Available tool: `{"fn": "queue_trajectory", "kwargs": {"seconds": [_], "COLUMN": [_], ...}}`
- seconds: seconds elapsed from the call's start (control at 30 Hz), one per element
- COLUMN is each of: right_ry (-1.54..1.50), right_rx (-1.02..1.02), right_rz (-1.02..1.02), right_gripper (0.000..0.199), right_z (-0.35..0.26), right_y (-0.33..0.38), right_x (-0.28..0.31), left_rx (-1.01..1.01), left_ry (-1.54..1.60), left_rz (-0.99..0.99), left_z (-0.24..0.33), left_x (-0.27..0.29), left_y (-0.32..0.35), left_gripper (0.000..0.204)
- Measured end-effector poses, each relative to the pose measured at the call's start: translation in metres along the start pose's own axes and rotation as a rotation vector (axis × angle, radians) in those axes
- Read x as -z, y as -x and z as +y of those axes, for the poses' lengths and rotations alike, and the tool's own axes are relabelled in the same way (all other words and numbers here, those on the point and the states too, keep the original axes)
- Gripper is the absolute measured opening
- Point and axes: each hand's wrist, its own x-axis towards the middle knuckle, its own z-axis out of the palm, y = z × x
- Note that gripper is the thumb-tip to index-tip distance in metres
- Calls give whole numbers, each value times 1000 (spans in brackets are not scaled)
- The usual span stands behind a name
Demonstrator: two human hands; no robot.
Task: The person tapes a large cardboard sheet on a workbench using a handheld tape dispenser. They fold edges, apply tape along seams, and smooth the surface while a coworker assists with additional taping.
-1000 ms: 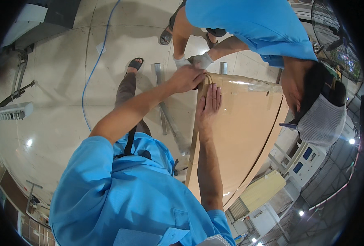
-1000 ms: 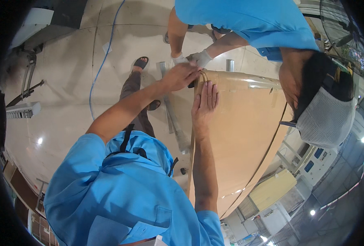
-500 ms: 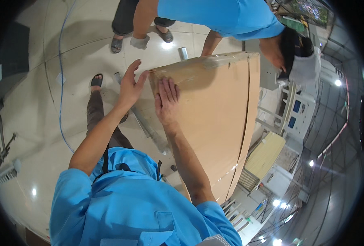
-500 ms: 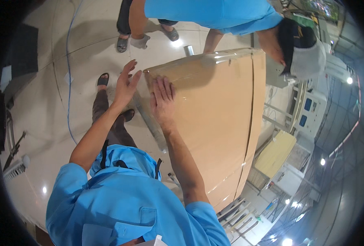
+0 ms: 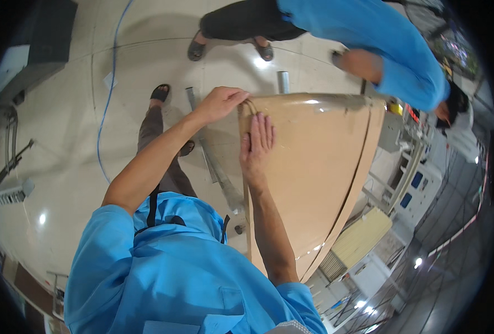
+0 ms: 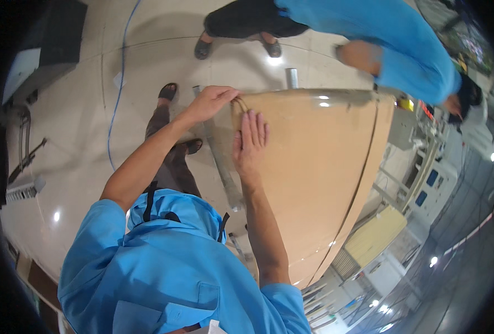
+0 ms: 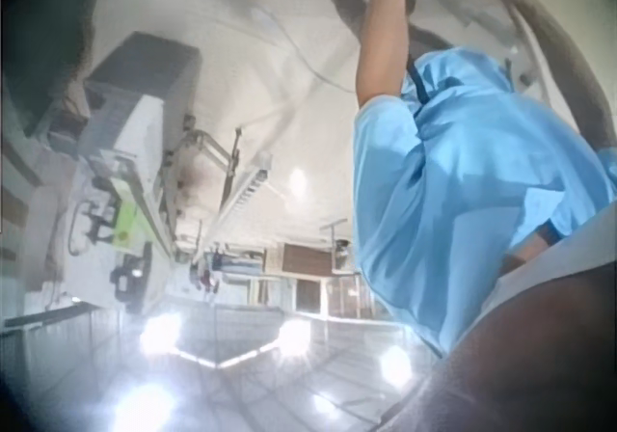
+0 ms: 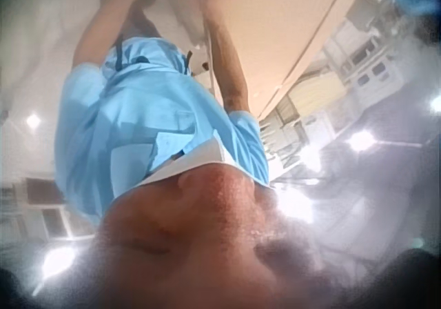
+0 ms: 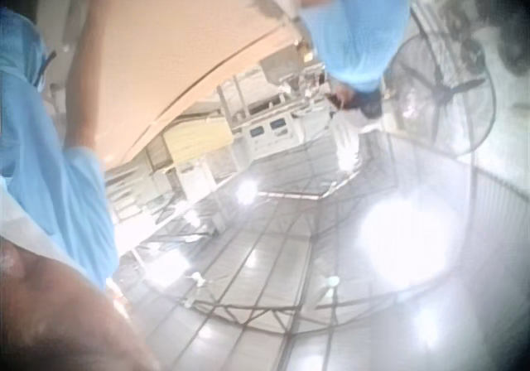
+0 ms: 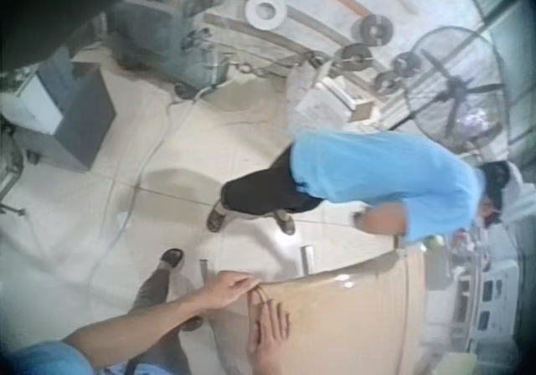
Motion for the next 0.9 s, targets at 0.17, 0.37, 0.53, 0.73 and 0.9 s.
{"fn": "queue_trajectory", "kwargs": {"seconds": [0.17, 0.37, 0.53, 0.73, 0.9], "right_ry": [17, 24, 41, 70, 42], "right_rx": [-26, -32, -17, -28, -37], "right_rz": [-44, -53, -86, -98, -33], "right_gripper": [47, 45, 47, 52, 45], "right_z": [3, 4, 7, 8, 9], "right_y": [6, 19, 26, 36, 35], "right_x": [2, 2, 4, 6, 2], "left_rx": [39, 70, 28, 334, 513], "left_ry": [247, 476, 460, 525, 922], "left_rz": [242, 324, 122, -160, 14], "left_z": [1, -9, -11, -27, -8], "left_x": [-1, 2, 11, 8, -18], "left_y": [15, 19, 14, 24, 29], "left_gripper": [39, 39, 30, 23, 31]}}
